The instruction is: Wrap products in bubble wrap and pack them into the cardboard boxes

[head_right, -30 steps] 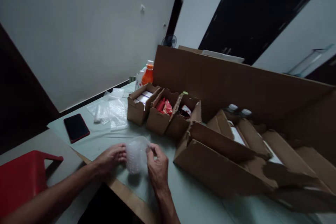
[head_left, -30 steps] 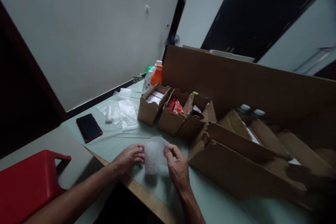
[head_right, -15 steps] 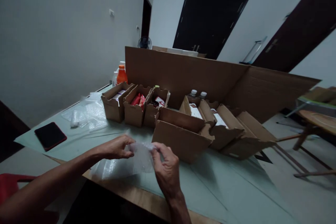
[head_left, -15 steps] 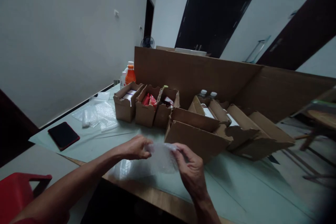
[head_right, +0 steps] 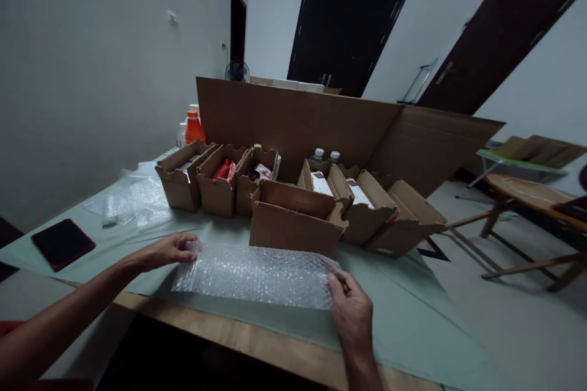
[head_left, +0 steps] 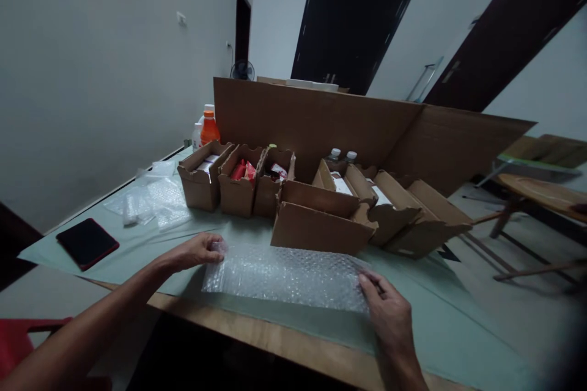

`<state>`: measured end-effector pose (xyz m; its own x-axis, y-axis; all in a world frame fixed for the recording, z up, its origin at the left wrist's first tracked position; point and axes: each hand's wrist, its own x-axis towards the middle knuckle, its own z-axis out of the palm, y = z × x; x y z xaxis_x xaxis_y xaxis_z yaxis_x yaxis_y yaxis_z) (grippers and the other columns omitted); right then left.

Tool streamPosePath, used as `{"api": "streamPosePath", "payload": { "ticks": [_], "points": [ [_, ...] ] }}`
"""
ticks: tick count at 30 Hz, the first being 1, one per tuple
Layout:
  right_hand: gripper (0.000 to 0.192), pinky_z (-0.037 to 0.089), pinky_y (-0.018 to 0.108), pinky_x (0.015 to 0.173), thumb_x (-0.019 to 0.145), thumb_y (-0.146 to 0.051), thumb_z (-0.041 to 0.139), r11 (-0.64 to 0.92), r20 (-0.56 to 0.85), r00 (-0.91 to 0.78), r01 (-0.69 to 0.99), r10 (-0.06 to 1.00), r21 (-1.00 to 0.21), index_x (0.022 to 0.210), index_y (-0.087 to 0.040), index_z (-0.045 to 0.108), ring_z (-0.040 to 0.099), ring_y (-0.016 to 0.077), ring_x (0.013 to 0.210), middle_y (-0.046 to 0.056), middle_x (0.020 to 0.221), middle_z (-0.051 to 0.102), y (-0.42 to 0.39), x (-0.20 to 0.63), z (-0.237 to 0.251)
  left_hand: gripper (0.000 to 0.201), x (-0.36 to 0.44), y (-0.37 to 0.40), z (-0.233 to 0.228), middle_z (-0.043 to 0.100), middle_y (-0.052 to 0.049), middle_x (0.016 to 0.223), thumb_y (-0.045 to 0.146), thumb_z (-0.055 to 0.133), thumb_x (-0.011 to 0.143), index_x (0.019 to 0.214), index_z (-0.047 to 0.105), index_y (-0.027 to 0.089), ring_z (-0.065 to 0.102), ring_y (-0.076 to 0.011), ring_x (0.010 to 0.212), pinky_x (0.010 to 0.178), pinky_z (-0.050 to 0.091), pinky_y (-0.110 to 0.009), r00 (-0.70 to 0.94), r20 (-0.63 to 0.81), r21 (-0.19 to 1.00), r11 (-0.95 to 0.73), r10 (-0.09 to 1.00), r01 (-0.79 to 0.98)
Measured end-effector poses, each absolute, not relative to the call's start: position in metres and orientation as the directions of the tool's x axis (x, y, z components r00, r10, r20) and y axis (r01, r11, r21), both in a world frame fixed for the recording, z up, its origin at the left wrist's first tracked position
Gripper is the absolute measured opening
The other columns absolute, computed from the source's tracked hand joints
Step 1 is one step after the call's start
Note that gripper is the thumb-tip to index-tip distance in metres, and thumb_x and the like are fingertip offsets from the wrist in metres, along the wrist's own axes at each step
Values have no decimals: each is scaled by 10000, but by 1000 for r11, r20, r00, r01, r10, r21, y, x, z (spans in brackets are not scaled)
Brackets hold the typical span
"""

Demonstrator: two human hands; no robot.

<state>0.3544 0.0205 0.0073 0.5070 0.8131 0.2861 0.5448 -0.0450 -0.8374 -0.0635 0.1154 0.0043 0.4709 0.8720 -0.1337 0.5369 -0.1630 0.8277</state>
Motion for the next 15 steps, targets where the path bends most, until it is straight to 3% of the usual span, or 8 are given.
{"api": "streamPosePath", "payload": {
  "ticks": [2, 4, 7, 11, 13, 15],
  "points": [
    [473, 545, 352, 674, 711, -552, 590, -103, 271, 498, 602, 824, -792, 920, -151, 730, 689, 265, 757, 106, 827, 752, 17, 366, -12, 361, -56, 119, -4, 633, -36, 783, 400, 641, 685, 963, 660, 170, 605, -226, 762, 701, 473, -308, 392, -77, 777, -192, 917, 600],
    [556, 543, 409, 770, 720, -556, 594, -144, 297, 484, 683, 823, -716, 1055, -129, 712, 690, 298, 886, 161, 1014, 747, 9, 378, -26, 484, -49, 118, -10, 665, -95, 969, 328, 663, 676, 1135, 646, 175, 610, -303, 976, 874, 474, -398, 310, 7, 719, -220, 951, 659],
    [559, 521, 448, 874, 818, -546, 543, -134, 385, 420, 799, 822, -586, 1170, -133, 678, 658, 304, 1025, 191, 1211, 686, -2, 386, -28, 558, -39, 111, -11, 591, -150, 1289, 275, 638, 747, 1297, 581, 199, 485, -358, 1250, 1083, 348, -498, 250, 149, 648, -285, 957, 706],
    [357, 478, 467, 988, 914, -397, 494, 94, 492, 188, 865, 850, -492, 1128, -200, 701, 631, 277, 1121, 126, 1201, 703, 14, 336, -17, 389, -8, 100, -8, 598, -143, 1325, 223, 544, 867, 1246, 628, 203, 519, -313, 1244, 1093, 376, -489, 391, 382, 462, -540, 837, 704],
    [317, 468, 471, 1001, 925, -270, 481, 234, 469, -5, 871, 883, -432, 1146, -218, 702, 619, 270, 1160, 114, 1235, 698, 31, 286, -18, 358, 12, 95, -15, 603, -141, 1338, 207, 537, 882, 1221, 652, 203, 523, -302, 1261, 1093, 393, -473, 503, 371, 387, -623, 780, 680],
    [393, 472, 464, 997, 903, -180, 496, 332, 355, -197, 866, 914, -373, 1259, -225, 655, 571, 275, 1249, 106, 1365, 631, 44, 239, -25, 392, 26, 91, -27, 568, -157, 1405, 230, 580, 871, 1255, 647, 196, 486, -329, 1323, 1112, 378, -496, 570, 266, 340, -629, 777, 699]
  ]
}}
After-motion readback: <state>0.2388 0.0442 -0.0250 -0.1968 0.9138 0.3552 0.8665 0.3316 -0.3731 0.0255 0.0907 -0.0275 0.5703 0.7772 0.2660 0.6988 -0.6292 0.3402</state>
